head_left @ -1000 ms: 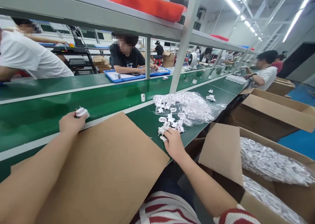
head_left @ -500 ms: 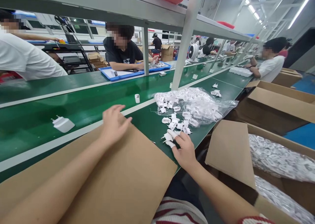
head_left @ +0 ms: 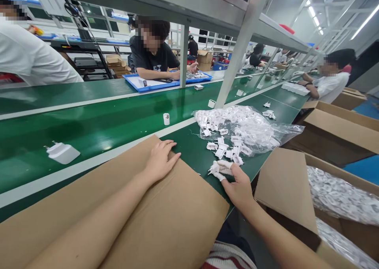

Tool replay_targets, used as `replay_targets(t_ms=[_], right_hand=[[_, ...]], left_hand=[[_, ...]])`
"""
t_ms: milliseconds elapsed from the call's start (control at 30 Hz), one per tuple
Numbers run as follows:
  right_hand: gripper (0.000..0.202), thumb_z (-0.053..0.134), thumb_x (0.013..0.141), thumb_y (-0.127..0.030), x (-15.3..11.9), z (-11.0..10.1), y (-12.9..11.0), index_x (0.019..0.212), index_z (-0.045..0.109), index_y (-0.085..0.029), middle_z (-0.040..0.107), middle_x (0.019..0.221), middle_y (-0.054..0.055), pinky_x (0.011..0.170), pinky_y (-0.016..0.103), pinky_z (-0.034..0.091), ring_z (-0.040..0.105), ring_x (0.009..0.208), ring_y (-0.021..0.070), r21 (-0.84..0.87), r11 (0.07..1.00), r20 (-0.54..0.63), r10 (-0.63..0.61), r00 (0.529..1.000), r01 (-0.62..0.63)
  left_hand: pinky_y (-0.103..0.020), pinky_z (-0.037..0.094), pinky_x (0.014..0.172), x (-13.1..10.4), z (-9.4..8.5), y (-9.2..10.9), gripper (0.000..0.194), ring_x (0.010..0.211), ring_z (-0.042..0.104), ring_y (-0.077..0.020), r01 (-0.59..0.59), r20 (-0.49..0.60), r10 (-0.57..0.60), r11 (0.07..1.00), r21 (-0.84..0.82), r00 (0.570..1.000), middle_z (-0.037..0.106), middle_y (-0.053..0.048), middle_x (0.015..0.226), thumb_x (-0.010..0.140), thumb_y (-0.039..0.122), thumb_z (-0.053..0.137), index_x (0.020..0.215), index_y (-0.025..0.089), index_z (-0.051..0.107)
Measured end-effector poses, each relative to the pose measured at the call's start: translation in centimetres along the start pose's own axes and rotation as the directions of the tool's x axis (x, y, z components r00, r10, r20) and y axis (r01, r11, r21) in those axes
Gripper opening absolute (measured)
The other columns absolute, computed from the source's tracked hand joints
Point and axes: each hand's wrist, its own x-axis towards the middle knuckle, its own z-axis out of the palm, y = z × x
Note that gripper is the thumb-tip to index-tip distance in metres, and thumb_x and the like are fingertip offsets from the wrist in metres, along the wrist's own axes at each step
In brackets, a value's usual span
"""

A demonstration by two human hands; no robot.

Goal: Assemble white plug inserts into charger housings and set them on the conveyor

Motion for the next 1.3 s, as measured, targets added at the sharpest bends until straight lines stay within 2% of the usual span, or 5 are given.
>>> replay_targets(t_ms=[367, 567, 800, 1133, 1300], right_hand=[[0.047, 0.056, 0.089, -0.008, 0.2, 0.1, -0.5, 0.130, 0.068, -0.027, 0.062, 0.120, 0.012, 0.095, 0.044, 0.063, 0.069, 0.113, 0.0267, 0.036, 0.993, -0.051, -0.107, 0.993, 0.109], [0.054, 0.055, 0.091, -0.007, 0.8, -0.2, -0.9, 0.141, 0.059, -0.029, 0.057, 0.138, 0.016, 0.106, 0.049, 0.058, 0.063, 0.128, 0.0283, 0.067, 0.987, -0.088, -0.142, 0.986, 0.148], [0.025, 0.060, 0.089, -0.012, 1.1, 0.1, -0.6, 0.110, 0.066, -0.023, 0.070, 0.113, 0.011, 0.092, 0.040, 0.063, 0.071, 0.108, 0.0248, 0.152, 0.982, -0.156, -0.087, 0.984, 0.111], [0.013, 0.072, 0.094, -0.023, 1.1, -0.8, -1.3, 0.106, 0.076, -0.023, 0.074, 0.101, 0.008, 0.087, 0.035, 0.062, 0.074, 0.096, 0.0205, 0.283, 0.940, -0.236, -0.124, 0.964, 0.190], [0.017, 0.080, 0.086, -0.032, 1.2, -1.7, -3.3, 0.101, 0.080, -0.024, 0.076, 0.098, 0.006, 0.089, 0.037, 0.060, 0.072, 0.092, 0.0211, 0.468, 0.879, -0.126, 0.171, 0.977, -0.094]], left_hand=[[-0.046, 0.057, 0.099, 4.6, -2.2, -1.9, 0.058, 0.110, 0.064, -0.0285, 0.191, -0.248, -0.210, 0.977, -0.098, 0.946, 0.045, -0.021, 0.149, 0.094, 0.038, 0.057, 0.147, 0.015, 0.049], [-0.066, 0.045, 0.104, 9.8, -5.7, -3.1, 0.064, 0.146, 0.030, -0.0532, 0.270, -0.149, -0.241, 0.937, 0.220, 0.959, 0.036, -0.020, 0.161, 0.089, 0.030, 0.057, 0.152, 0.020, 0.049], [-0.038, 0.050, 0.078, 9.7, -7.5, -0.9, 0.048, 0.101, 0.062, -0.0338, 0.205, -0.108, -0.183, 0.949, 0.241, 0.977, 0.056, -0.015, 0.115, 0.098, 0.056, 0.052, 0.120, 0.013, 0.060], [-0.037, 0.044, 0.073, 1.8, -6.7, 5.2, 0.046, 0.097, 0.063, -0.0313, 0.125, -0.002, -0.127, 0.973, 0.192, 0.992, 0.070, -0.007, 0.114, 0.086, 0.065, 0.070, 0.107, 0.025, 0.069], [-0.036, 0.045, 0.072, -5.3, -4.1, 6.0, 0.047, 0.092, 0.065, -0.0279, 0.054, 0.082, -0.067, 0.987, 0.151, 0.994, 0.072, -0.005, 0.107, 0.092, 0.070, 0.063, 0.109, 0.029, 0.073]])
